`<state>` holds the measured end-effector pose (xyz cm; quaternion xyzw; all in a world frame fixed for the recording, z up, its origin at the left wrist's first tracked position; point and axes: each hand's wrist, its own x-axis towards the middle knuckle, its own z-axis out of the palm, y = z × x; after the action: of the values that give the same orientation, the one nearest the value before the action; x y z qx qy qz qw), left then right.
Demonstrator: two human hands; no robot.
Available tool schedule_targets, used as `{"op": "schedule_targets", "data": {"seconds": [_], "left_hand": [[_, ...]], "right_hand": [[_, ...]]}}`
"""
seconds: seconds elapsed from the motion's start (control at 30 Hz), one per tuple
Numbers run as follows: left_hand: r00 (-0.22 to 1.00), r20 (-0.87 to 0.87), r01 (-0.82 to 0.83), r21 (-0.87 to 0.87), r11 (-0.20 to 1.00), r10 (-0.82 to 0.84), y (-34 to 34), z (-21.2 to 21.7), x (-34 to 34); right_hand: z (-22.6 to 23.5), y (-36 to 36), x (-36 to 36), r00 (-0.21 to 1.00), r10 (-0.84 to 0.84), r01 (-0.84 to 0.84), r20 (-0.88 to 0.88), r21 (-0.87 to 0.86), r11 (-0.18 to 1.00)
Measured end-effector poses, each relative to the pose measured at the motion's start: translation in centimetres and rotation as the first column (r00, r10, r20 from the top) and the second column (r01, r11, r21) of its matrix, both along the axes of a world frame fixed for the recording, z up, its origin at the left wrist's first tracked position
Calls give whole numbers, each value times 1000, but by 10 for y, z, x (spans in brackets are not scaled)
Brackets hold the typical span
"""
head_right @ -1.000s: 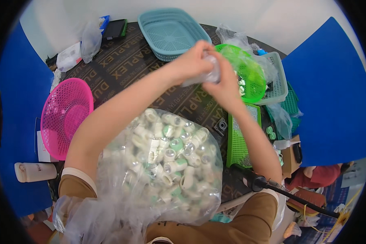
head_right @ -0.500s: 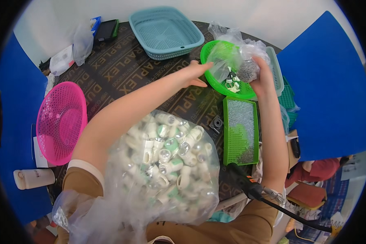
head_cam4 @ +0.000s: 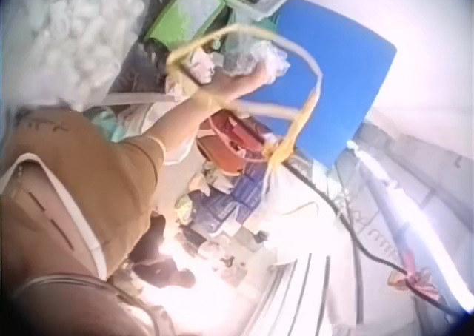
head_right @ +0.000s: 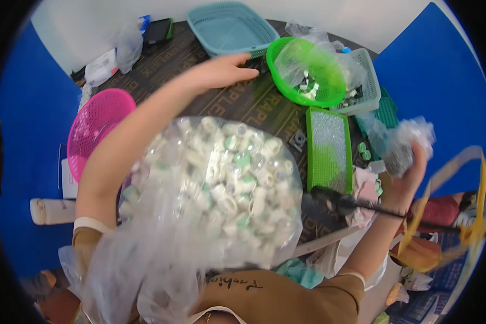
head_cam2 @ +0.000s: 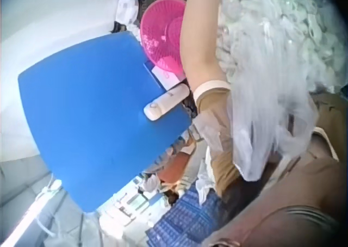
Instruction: The recorder sorts small white and green plastic toy components from baskets and places them into clear plastic bags.
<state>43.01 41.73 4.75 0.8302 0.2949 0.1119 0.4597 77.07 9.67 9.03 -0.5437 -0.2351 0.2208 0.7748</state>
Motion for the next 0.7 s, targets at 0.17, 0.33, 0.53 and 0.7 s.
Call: {"op": "schedule_targets", "data": {"seconds": [0.17, 0.33, 0.53, 0.7], "left_hand": [[976, 204, -151, 369, 917, 79, -162, 99, -182], [640, 259, -698, 588, 408, 723, -347, 17, -318], [732, -598, -504, -151, 851, 327, -421, -96, -253], [794, -235, -583, -31, 812, 561, -361, -61, -189]], "right_hand": [[-45, -182, -25, 987, 129, -140, 94, 118, 983], [-91, -209, -191, 757, 627, -637, -185, -426, 642], [-107, -188, -300, 540, 787, -277, 299, -819, 502], [-119, -115, -292, 448, 679, -99, 581, -723, 684]]}}
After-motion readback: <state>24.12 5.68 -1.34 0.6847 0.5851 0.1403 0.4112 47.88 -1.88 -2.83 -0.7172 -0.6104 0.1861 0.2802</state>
